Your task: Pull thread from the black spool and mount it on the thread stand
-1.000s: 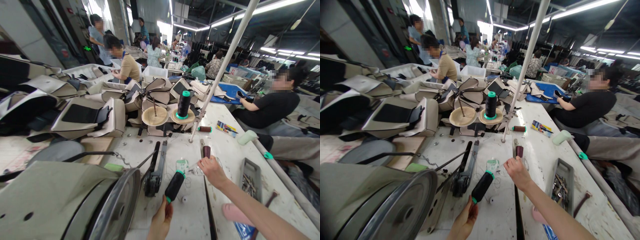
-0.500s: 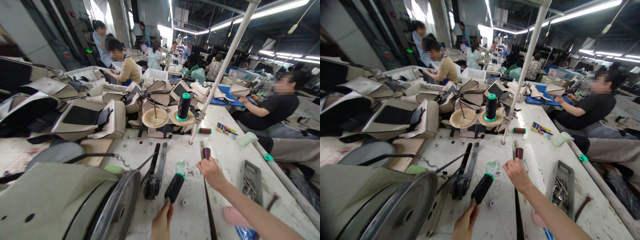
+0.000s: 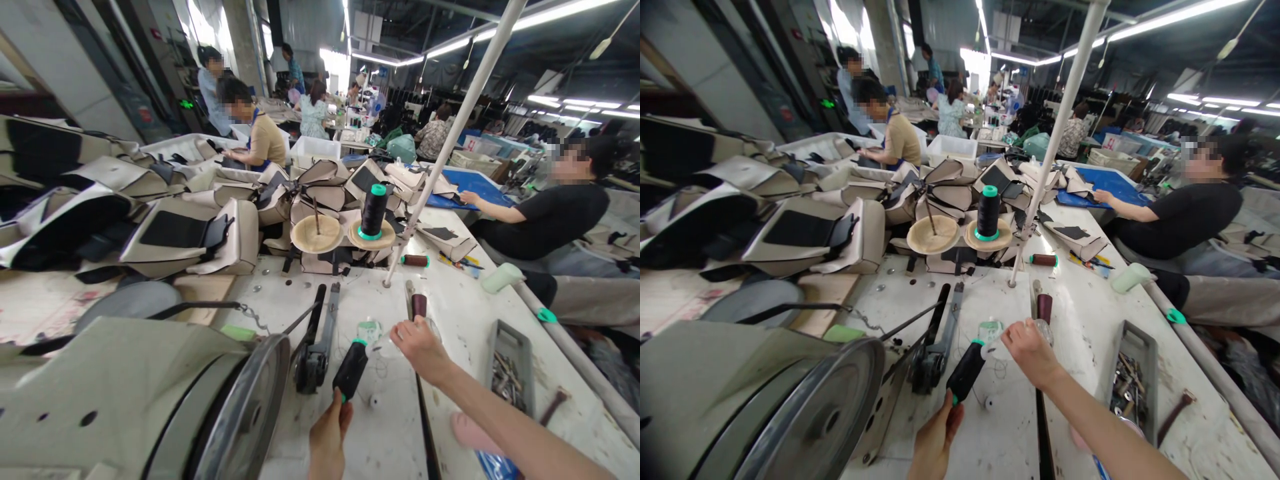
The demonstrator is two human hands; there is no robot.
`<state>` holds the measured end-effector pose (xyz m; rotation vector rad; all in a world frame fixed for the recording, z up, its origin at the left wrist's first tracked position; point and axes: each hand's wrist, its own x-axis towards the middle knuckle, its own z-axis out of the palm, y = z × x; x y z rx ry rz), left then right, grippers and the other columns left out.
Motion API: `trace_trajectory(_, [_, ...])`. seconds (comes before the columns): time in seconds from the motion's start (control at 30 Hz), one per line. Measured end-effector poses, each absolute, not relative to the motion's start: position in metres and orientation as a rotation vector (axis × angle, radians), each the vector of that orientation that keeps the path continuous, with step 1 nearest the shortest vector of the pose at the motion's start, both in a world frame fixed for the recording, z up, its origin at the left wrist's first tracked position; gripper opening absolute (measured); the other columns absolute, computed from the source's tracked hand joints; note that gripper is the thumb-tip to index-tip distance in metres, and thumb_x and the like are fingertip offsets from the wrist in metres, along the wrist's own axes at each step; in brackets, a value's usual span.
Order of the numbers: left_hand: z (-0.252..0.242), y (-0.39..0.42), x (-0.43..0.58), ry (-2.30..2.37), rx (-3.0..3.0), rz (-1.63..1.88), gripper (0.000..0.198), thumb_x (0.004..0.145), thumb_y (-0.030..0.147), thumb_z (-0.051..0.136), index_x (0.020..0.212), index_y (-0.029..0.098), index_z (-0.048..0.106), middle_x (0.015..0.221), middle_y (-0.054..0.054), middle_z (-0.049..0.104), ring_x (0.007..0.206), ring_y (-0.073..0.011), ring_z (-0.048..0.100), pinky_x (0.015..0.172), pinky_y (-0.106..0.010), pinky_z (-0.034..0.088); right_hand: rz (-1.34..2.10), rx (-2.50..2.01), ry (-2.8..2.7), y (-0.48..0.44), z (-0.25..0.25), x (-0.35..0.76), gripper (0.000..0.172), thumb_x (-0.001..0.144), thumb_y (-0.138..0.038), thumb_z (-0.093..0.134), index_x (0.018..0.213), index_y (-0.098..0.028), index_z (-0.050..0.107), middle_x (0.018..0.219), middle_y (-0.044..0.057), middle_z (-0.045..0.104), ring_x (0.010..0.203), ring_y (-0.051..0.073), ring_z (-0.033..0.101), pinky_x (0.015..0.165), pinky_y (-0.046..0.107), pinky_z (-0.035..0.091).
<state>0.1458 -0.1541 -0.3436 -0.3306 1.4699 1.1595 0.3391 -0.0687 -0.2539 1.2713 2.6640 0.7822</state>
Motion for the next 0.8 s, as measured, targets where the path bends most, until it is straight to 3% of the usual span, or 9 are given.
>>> trace_trajectory(0.8, [-0.333,-0.152,0.141,1.386,-0.429,1.201,0.013,0.07,0.003,0.065,0.075,0.009,0.055,0.062,-0.004,0.06,0.051,-0.0126,0.06,0.048,-0.022,0.054,0.757,1.312,2.641,-0.063,-0.257,0.346,0.017,0.082,-0.01,0.047,0.098,-0.016,0.051,0.083,0.005,0.054,0.078,0.02,0.046,0.08,0.039,0.03])
